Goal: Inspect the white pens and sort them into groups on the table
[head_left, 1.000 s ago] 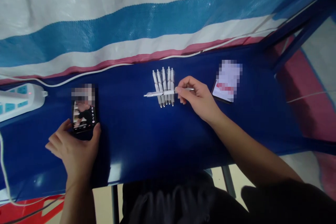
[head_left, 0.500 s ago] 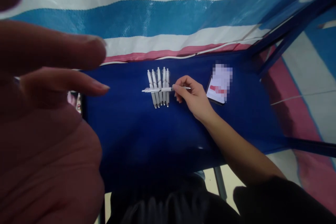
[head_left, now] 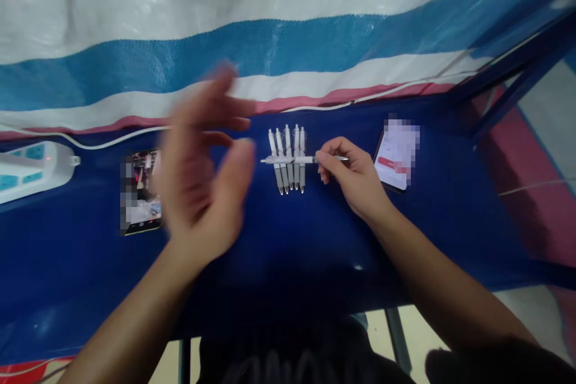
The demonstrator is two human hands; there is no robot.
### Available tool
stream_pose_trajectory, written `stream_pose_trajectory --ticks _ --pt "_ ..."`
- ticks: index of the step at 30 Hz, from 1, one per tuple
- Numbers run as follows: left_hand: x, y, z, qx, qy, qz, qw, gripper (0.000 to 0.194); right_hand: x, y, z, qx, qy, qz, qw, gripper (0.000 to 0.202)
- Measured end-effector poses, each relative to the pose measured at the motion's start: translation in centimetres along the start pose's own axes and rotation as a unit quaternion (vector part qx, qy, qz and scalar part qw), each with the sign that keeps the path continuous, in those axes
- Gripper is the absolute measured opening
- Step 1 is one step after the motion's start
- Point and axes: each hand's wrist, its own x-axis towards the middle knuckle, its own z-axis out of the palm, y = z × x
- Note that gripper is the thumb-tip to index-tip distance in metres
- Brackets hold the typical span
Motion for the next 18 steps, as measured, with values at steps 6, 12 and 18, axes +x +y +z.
stream_pose_trajectory --ticks 6,12,18 --pt "-0.7 -6.4 6.4 0.082 -0.025 0.096 0.992 0.032 0.4 0.2 0.1 0.034 -0.003 0.009 0.999 0.045" --pt "-1.1 -8.2 6.6 0.047 -0.041 0.138 0.988 0.022 0.6 0.1 0.0 0.058 -0.017 0.025 0.998 0.047" --pt "-0.9 -8.1 6.1 0.058 -0.052 0.176 0.981 0.016 0.8 -0.4 -0.7 0.036 -0.025 0.025 0.999 0.044"
